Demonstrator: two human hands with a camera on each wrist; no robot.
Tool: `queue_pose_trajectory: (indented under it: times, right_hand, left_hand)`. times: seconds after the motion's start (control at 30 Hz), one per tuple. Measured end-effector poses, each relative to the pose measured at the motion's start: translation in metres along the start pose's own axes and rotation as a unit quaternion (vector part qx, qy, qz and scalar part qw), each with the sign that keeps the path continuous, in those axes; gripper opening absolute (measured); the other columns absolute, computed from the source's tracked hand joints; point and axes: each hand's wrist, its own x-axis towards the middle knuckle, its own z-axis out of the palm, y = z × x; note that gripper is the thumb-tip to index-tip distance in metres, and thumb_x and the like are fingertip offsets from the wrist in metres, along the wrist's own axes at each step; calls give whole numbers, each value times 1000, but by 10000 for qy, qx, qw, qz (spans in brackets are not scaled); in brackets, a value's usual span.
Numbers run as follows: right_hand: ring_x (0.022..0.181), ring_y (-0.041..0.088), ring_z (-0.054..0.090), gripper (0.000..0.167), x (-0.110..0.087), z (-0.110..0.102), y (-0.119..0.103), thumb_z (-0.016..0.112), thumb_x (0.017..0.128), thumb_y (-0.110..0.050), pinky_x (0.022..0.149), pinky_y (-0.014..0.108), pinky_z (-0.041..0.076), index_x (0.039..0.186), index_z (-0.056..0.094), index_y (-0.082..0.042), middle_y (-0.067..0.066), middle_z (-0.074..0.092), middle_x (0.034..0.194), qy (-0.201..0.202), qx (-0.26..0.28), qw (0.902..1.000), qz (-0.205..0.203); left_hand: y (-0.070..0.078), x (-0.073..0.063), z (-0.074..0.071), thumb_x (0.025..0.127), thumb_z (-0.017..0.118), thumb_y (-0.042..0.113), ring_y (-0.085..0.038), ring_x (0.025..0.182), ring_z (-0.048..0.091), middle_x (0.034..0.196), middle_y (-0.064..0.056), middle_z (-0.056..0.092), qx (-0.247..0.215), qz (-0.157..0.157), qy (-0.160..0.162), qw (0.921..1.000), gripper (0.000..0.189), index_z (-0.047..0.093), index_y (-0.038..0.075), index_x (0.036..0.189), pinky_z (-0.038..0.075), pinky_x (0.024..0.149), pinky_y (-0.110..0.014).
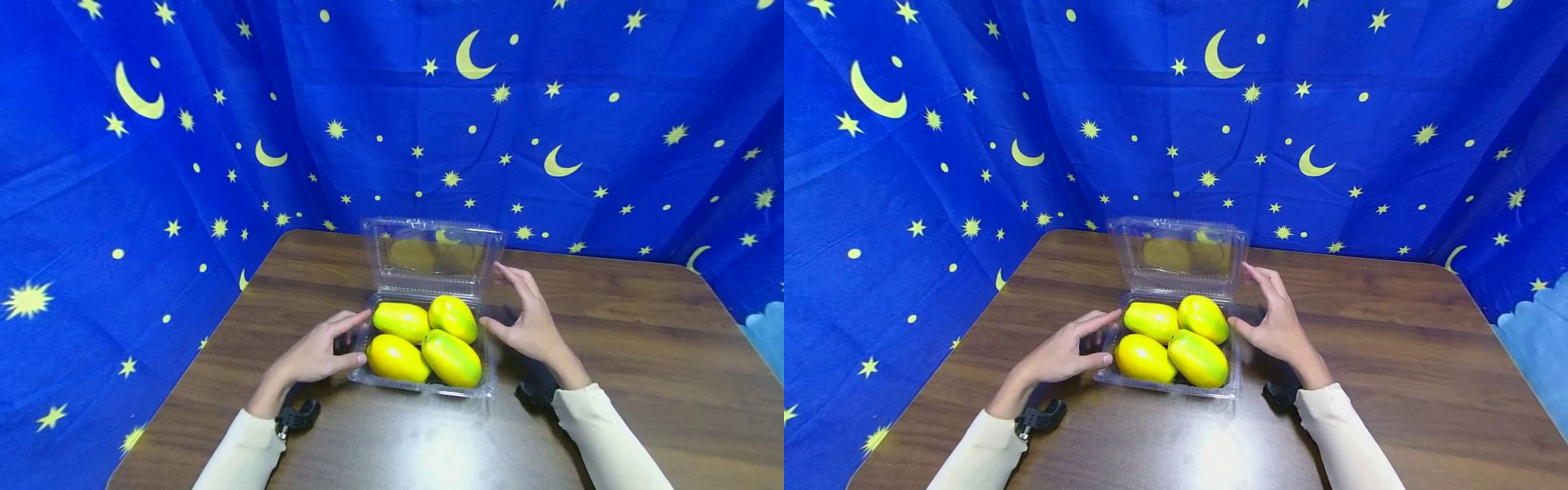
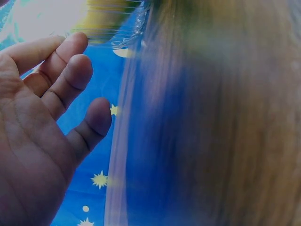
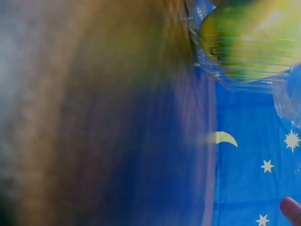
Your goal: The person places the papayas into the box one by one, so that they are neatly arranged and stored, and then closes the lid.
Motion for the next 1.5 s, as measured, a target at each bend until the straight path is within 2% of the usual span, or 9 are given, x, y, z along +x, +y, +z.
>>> queue_pose_trajectory:
  times: [0.07, 0.27, 0.33, 0.63, 0.83, 1.0, 1.1, 1.23, 1.5]
  right_hand:
    - [121, 26, 55, 101, -2, -1, 0, 93, 65, -9, 108, 31, 37, 152, 43, -18, 11, 51, 138, -10, 7, 10000, 26]
    - [123, 23, 51, 98, -7, -6, -3, 93, 66, -12, 102, 55, 38, 151, 45, -21, 8, 50, 139, -89, 105, 9998, 131]
    - [123, 25, 50, 98, -9, -7, -4, 94, 65, -12, 102, 56, 38, 150, 46, -21, 8, 49, 140, -88, 126, 9998, 139]
    - [123, 20, 48, 92, -15, -10, -10, 95, 64, -14, 105, 38, 36, 145, 52, -16, 8, 47, 142, -13, 34, 9999, 104]
    - [126, 18, 46, 89, -20, -14, -17, 95, 64, -14, 106, 34, 35, 144, 54, -17, 7, 48, 142, -88, -3, 9999, 149]
    - [123, 20, 50, 91, -28, -15, -18, 95, 63, -13, 107, 22, 33, 144, 53, -15, 8, 48, 142, -197, -96, 9997, 136]
    - [118, 23, 53, 89, -31, -13, -18, 94, 63, -12, 106, 17, 31, 142, 54, -9, 10, 49, 140, -216, -139, 9997, 57]
    - [119, 23, 52, 85, -35, -14, -20, 93, 63, -11, 106, 15, 30, 140, 55, -7, 11, 50, 138, -238, -132, 9996, 45]
    - [121, 18, 49, 85, -42, -20, -27, 91, 66, -16, 105, 20, 30, 143, 54, -16, 9, 51, 137, -450, -227, 9986, 175]
  left_hand:
    - [0, 0, 0, 91, 72, 40, -14, 98, 54, 137, 5, 58, 19, -7, 3, 10000, 74, 39, 24, 155, 49, 77, -31]
    - [1, 1, -1, 91, 72, 41, -14, 96, 54, 136, 6, 58, 53, -87, 1, 9999, 74, 40, 25, 155, 48, 75, -28]
    - [2, 1, -1, 91, 72, 42, -14, 97, 54, 136, 6, 58, 38, -121, -7, 9999, 74, 40, 25, 155, 47, 77, -29]
    - [0, 2, 0, 91, 72, 43, -15, 100, 54, 136, 6, 58, -28, -136, -71, 9999, 74, 39, 25, 155, 48, 81, -31]
    - [1, 3, -2, 91, 73, 41, -15, 98, 53, 133, 7, 59, -20, -127, -34, 9999, 73, 40, 25, 155, 47, 76, -29]
    - [0, 3, -1, 91, 73, 40, -15, 96, 53, 133, 7, 59, -14, -120, -70, 9999, 74, 40, 24, 155, 46, 72, -27]
    - [0, 3, -2, 91, 72, 41, -15, 96, 53, 133, 6, 59, 10, -129, -60, 9999, 73, 40, 24, 155, 46, 71, -26]
    - [1, 4, -3, 92, 72, 41, -16, 95, 53, 132, 5, 59, -2, -113, -30, 9999, 72, 40, 23, 155, 45, 70, -27]
    - [1, 4, -4, 92, 72, 39, -16, 96, 53, 133, 3, 59, -75, -186, -84, 9998, 72, 40, 25, 155, 45, 69, -27]
